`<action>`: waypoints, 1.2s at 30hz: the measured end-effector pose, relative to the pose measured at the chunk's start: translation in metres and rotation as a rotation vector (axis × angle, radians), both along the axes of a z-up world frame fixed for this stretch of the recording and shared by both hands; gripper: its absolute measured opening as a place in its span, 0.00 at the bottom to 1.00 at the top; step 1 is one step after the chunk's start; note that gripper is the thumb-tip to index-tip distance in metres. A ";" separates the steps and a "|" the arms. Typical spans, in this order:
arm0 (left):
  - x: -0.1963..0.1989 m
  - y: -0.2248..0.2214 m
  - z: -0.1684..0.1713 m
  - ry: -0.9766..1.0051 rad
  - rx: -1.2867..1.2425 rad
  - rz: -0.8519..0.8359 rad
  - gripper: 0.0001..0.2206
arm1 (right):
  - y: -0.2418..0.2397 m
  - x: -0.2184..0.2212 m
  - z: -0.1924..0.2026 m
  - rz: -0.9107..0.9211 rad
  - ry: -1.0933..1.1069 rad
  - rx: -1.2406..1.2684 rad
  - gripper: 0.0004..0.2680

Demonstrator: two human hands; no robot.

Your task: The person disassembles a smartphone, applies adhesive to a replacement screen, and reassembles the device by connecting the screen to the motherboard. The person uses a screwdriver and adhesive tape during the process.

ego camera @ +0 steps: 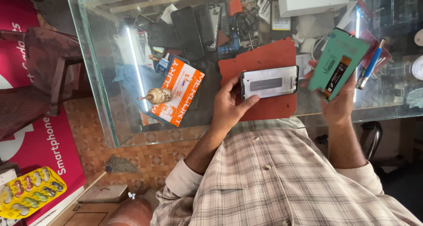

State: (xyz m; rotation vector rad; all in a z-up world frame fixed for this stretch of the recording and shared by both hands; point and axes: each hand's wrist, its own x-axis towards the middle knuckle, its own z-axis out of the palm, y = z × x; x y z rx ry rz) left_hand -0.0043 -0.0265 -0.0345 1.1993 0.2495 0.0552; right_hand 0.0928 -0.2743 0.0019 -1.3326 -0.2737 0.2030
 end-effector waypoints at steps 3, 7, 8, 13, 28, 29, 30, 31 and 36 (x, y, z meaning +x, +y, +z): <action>0.000 0.001 0.003 -0.036 0.215 -0.065 0.39 | -0.017 0.004 -0.007 -0.007 -0.372 -0.340 0.21; 0.002 -0.003 -0.002 -0.054 0.233 -0.087 0.42 | -0.031 0.009 -0.011 -0.020 -0.399 -0.304 0.23; 0.004 -0.003 -0.004 -0.049 0.214 -0.086 0.42 | -0.032 0.010 -0.010 -0.024 -0.373 -0.247 0.23; 0.014 -0.004 -0.017 -0.255 -0.029 -0.121 0.42 | -0.030 0.010 0.004 0.042 -0.234 -0.032 0.24; 0.019 0.007 -0.026 -0.106 -0.116 -0.169 0.43 | -0.034 0.020 0.029 0.131 0.040 0.189 0.23; 0.015 0.014 -0.025 -0.100 -0.095 -0.157 0.43 | -0.030 0.020 0.029 0.161 0.128 0.303 0.24; 0.011 0.022 -0.023 -0.092 -0.056 -0.128 0.42 | -0.024 0.018 0.028 0.190 0.216 0.417 0.25; 0.006 0.029 -0.021 -0.084 -0.019 -0.102 0.42 | -0.019 0.014 0.027 0.201 0.308 0.471 0.25; -0.008 0.059 -0.004 -0.041 0.198 -0.046 0.41 | 0.008 0.002 0.021 0.156 0.459 0.375 0.20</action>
